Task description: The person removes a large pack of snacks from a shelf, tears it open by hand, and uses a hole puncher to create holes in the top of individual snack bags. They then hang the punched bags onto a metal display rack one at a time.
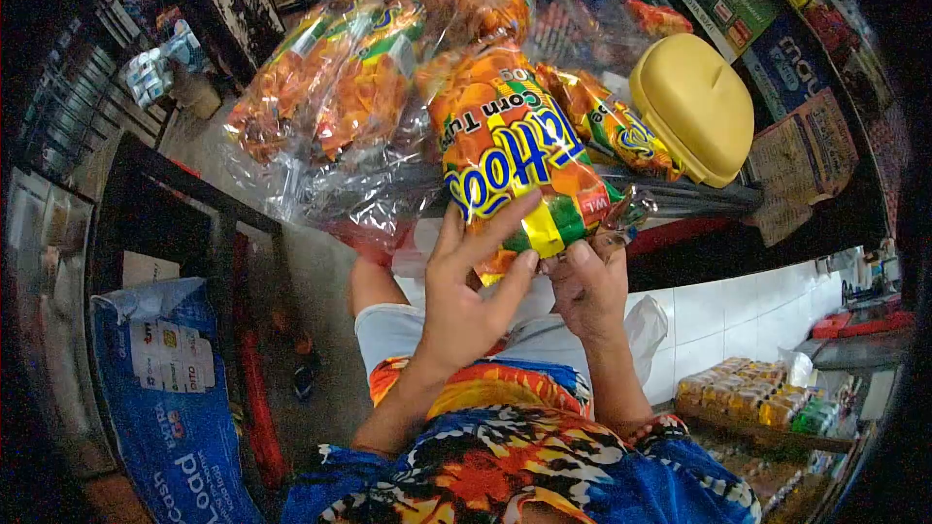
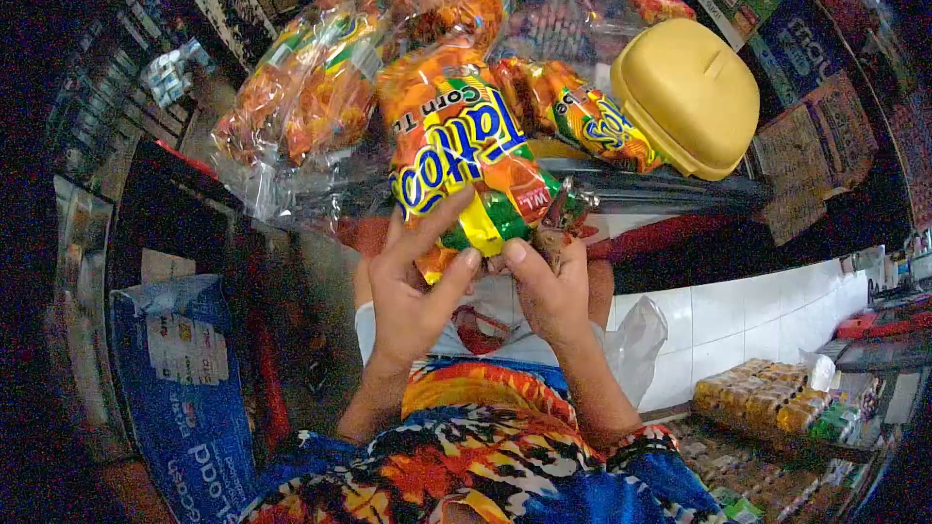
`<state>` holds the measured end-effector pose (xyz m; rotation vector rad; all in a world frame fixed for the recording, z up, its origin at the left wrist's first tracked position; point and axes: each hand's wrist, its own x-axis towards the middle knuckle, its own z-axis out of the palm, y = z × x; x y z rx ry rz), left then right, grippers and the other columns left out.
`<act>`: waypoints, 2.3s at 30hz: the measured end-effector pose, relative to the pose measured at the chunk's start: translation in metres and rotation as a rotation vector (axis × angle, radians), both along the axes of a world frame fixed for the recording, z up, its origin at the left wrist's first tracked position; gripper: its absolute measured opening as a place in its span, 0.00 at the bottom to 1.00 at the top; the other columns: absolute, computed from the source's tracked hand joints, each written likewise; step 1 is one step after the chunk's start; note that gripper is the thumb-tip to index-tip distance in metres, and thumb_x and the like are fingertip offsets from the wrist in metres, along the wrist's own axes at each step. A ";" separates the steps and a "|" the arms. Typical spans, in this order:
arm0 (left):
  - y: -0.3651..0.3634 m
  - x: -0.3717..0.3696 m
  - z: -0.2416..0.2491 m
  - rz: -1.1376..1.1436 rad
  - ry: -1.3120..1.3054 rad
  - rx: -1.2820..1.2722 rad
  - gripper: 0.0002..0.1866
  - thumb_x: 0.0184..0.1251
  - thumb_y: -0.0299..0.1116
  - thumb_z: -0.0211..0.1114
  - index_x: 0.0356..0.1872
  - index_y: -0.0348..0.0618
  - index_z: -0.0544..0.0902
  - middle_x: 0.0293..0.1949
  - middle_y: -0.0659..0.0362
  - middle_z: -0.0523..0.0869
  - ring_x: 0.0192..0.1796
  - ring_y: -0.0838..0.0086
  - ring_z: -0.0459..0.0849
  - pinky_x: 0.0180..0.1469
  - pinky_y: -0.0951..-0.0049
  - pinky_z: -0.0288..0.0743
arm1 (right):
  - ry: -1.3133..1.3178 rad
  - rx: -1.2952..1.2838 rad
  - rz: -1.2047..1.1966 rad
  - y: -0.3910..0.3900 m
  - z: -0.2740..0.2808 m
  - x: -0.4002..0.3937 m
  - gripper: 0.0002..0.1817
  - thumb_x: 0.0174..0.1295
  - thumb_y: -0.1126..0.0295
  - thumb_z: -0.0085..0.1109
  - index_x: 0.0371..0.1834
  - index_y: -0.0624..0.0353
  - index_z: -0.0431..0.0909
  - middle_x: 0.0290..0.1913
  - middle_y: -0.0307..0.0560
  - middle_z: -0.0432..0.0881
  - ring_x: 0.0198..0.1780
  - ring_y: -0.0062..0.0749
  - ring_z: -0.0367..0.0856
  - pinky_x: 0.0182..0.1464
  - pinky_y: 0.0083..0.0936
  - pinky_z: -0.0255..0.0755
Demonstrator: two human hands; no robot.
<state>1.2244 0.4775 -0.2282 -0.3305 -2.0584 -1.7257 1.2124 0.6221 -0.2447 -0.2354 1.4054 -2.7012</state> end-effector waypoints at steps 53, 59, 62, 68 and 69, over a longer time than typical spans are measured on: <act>-0.029 -0.022 0.045 0.456 0.519 -0.647 0.22 0.38 0.15 0.63 0.40 0.46 0.86 0.39 0.57 0.83 0.37 0.62 0.79 0.40 0.68 0.74 | 0.052 0.236 -0.104 0.008 -0.013 -0.009 0.08 0.62 0.76 0.55 0.43 0.66 0.74 0.34 0.44 0.80 0.34 0.26 0.78 0.39 0.24 0.73; -0.003 -0.005 0.067 0.323 0.604 -0.652 0.23 0.33 0.22 0.60 0.37 0.55 0.88 0.38 0.64 0.85 0.37 0.71 0.79 0.40 0.68 0.69 | 0.281 0.490 -0.420 0.007 0.032 -0.036 0.10 0.61 0.77 0.60 0.45 0.66 0.75 0.39 0.42 0.82 0.40 0.20 0.78 0.43 0.20 0.72; -0.014 -0.031 0.046 0.324 0.550 -0.573 0.19 0.34 0.21 0.58 0.31 0.51 0.86 0.33 0.63 0.83 0.35 0.67 0.77 0.41 0.66 0.67 | 0.386 0.558 -0.312 0.016 0.023 -0.056 0.08 0.61 0.77 0.58 0.42 0.66 0.76 0.36 0.45 0.81 0.39 0.23 0.78 0.44 0.21 0.73; -0.033 -0.059 0.004 0.313 0.322 -0.388 0.16 0.36 0.14 0.52 0.26 0.43 0.83 0.26 0.58 0.78 0.34 0.61 0.75 0.39 0.65 0.67 | 0.334 0.185 -0.170 0.018 0.011 -0.063 0.06 0.61 0.76 0.56 0.39 0.67 0.75 0.32 0.48 0.81 0.35 0.31 0.80 0.42 0.29 0.76; -0.034 -0.059 0.005 0.329 0.296 -0.355 0.16 0.35 0.13 0.50 0.25 0.41 0.82 0.26 0.56 0.77 0.33 0.60 0.75 0.39 0.64 0.68 | 0.318 0.150 -0.144 0.019 0.010 -0.062 0.06 0.62 0.76 0.55 0.39 0.67 0.75 0.31 0.48 0.81 0.35 0.31 0.80 0.42 0.29 0.76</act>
